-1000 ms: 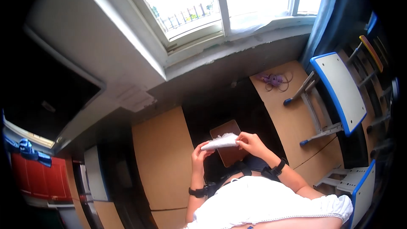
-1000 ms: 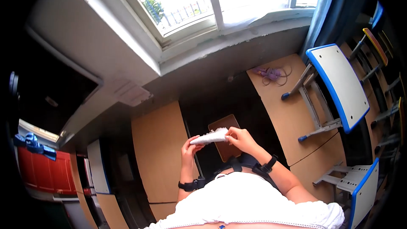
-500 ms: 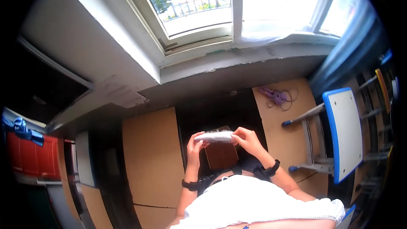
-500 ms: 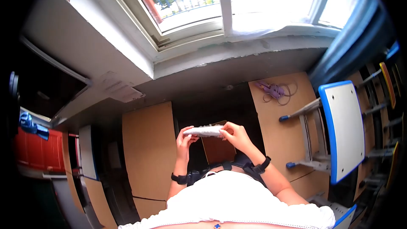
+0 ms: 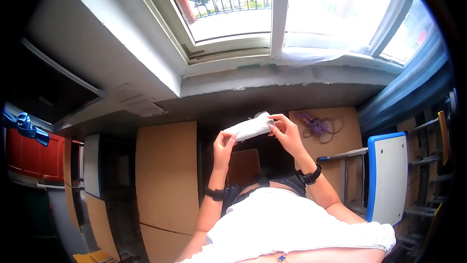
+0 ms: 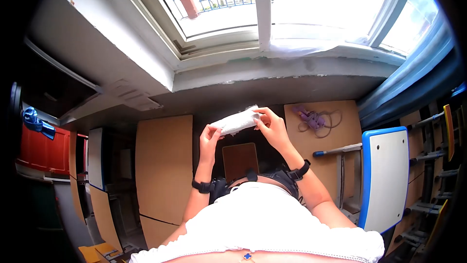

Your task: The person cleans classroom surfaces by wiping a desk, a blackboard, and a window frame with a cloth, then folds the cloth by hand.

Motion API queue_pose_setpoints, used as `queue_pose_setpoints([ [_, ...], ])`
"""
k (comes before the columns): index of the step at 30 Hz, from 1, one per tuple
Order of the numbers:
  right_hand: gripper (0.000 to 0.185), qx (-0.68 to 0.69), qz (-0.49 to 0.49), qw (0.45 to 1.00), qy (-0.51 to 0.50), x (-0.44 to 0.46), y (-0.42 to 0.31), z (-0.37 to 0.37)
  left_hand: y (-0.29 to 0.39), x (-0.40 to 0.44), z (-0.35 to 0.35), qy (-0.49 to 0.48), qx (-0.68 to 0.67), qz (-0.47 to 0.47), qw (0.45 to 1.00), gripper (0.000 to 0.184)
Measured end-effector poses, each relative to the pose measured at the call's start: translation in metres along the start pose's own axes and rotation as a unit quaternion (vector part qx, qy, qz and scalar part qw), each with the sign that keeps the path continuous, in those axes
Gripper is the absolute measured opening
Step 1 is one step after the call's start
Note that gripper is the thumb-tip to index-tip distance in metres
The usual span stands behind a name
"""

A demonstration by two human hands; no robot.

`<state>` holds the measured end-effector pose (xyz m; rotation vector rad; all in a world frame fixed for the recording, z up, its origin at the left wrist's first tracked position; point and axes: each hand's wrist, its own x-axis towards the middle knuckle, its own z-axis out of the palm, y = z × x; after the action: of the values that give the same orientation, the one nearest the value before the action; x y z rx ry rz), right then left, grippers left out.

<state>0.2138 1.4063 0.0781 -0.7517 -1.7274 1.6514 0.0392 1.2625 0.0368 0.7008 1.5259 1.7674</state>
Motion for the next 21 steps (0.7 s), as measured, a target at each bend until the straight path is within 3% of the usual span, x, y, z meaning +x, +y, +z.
queue_pose_setpoints([
  [4,0.018,-0.044,-0.003,0.999,-0.006,0.008,-0.004,-0.015,0.006,0.027,0.021,0.013,0.013,0.049,0.999,0.01],
  [6,0.018,-0.027,-0.058,0.998,0.012,0.011,-0.002,-0.023,0.013,0.037,0.028,-0.004,0.06,0.087,0.994,0.017],
  [7,0.019,-0.053,-0.018,0.998,0.014,0.008,-0.019,-0.028,0.02,0.042,0.033,-0.02,0.065,0.098,0.993,0.019],
  [10,0.025,-0.114,-0.128,0.984,0.058,0.008,-0.041,-0.041,0.059,0.054,0.047,-0.08,0.093,0.16,0.979,0.026],
  [13,0.034,-0.125,-0.152,0.978,0.074,0.004,-0.065,-0.052,0.098,0.071,0.058,-0.134,0.116,0.204,0.963,0.033],
  [16,0.041,-0.142,-0.217,0.959,0.115,0.004,-0.08,-0.058,0.133,0.093,0.075,-0.18,0.198,0.348,0.898,0.042],
  [21,0.057,-0.114,-0.282,0.946,0.117,0.025,-0.1,-0.055,0.172,0.127,0.104,-0.203,0.321,0.477,0.793,0.068],
])
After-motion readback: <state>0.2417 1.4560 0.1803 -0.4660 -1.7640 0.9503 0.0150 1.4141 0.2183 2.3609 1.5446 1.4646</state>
